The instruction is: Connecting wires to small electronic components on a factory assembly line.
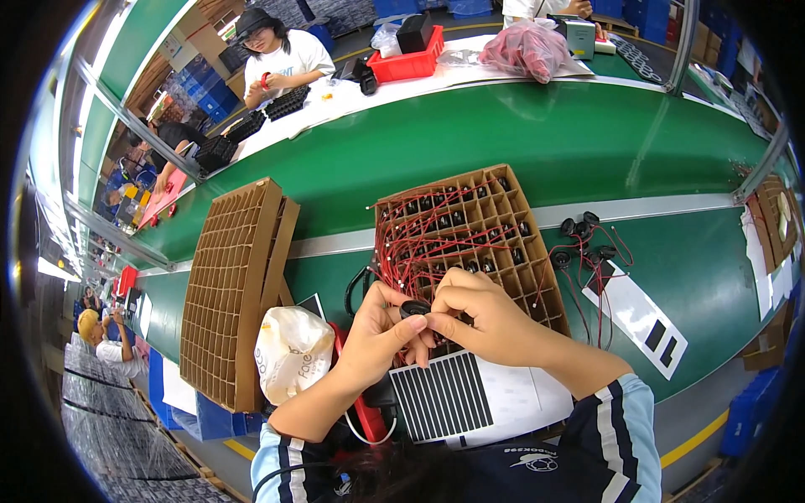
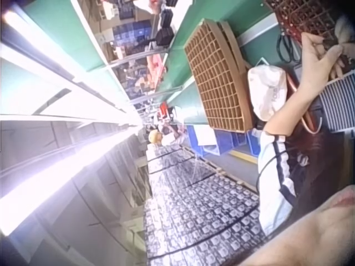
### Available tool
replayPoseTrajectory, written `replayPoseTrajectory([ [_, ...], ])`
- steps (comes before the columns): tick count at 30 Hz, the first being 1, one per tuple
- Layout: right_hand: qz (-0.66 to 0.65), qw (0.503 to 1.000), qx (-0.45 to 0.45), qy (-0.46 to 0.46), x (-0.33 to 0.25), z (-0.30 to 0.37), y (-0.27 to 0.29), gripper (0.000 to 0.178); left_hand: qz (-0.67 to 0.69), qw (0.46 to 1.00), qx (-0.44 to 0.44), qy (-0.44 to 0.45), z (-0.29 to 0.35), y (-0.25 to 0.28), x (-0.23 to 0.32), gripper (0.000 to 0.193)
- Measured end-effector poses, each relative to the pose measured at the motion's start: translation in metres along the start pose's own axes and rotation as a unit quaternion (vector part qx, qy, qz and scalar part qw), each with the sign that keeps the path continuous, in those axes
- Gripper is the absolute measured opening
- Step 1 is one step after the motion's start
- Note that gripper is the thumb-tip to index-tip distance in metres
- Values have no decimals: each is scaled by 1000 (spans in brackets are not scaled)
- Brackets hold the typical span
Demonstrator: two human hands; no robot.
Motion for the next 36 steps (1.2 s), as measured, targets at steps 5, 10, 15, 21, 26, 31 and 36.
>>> replayPoseTrajectory([
  [5,45,999,20,-12,1,0,4,16,24,999,-10,-23,0,-2,3,22],
  [10,-54,998,-24,-6,5,-5,2,20,116,993,-22,3,3,-8,-3,19],
  [15,-42,999,-23,24,1,-5,2,19,96,995,-14,20,3,-5,-8,18],
  [21,10,1000,-21,10,0,-3,1,18,44,998,-25,-35,0,-5,1,18],
  [26,-47,997,-53,-9,4,-4,-2,19,163,986,-43,-20,3,-15,0,19],
  [31,-65,995,-65,28,-3,-2,-2,17,89,995,-35,-18,3,-7,-2,24],
  [36,-63,996,-60,27,-4,-1,-3,18,61,997,-15,-53,1,-9,9,26],
])
Point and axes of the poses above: each hand's wrist, its own z-axis away from the middle knuckle, its own y-axis out of the back of the hand, x = y × z, the point moved 10 cm from there along -z, towards the middle knuckle, and after that the axes turned 15 degrees about -y, right-handed, at the moved point
